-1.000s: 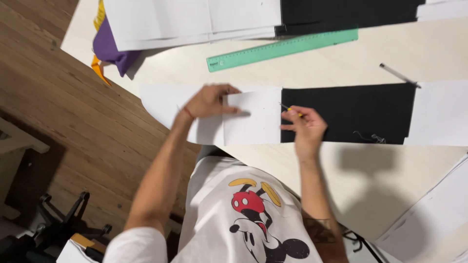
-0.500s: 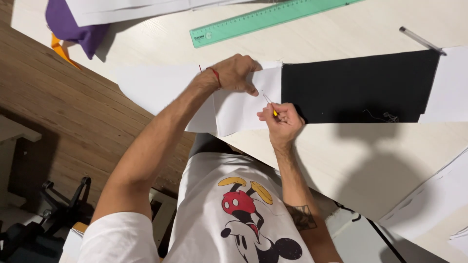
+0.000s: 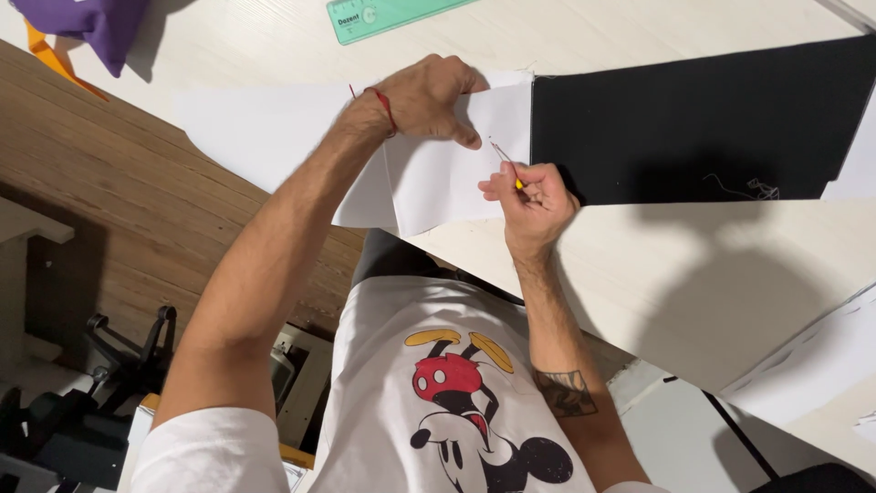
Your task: Measure and mark leather strips using a ruler and a pen for further processing
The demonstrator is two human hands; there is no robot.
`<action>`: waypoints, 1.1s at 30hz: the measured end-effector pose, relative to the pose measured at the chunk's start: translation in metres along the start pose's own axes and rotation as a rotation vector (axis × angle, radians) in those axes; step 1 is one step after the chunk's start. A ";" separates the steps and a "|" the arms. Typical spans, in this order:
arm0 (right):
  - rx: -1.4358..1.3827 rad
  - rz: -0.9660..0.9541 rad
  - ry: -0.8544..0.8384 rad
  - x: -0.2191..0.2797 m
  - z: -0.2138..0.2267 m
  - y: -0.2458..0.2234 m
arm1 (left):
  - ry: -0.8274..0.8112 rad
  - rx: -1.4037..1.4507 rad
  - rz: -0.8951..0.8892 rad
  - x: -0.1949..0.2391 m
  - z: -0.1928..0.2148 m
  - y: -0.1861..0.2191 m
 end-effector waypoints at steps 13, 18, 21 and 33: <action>0.053 0.020 0.006 -0.001 0.000 -0.003 | -0.001 -0.006 -0.007 0.004 0.000 0.002; 0.099 -0.036 -0.044 -0.003 -0.002 0.004 | 0.017 0.038 -0.052 0.003 0.000 0.001; 0.282 -0.152 -0.200 -0.014 -0.008 -0.016 | 0.015 0.070 -0.018 0.003 -0.002 0.002; 0.190 -0.262 -0.249 -0.004 -0.012 0.008 | 0.115 0.086 -0.074 0.008 0.002 0.010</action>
Point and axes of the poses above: each hand's wrist, its own x-axis away from the middle knuckle, its own z-axis out of the back of the hand, y = z × x, the point moved 10 cm from there along -x, towards the middle knuckle, and after that the axes turned 4 degrees about x, right-handed, at the moved point
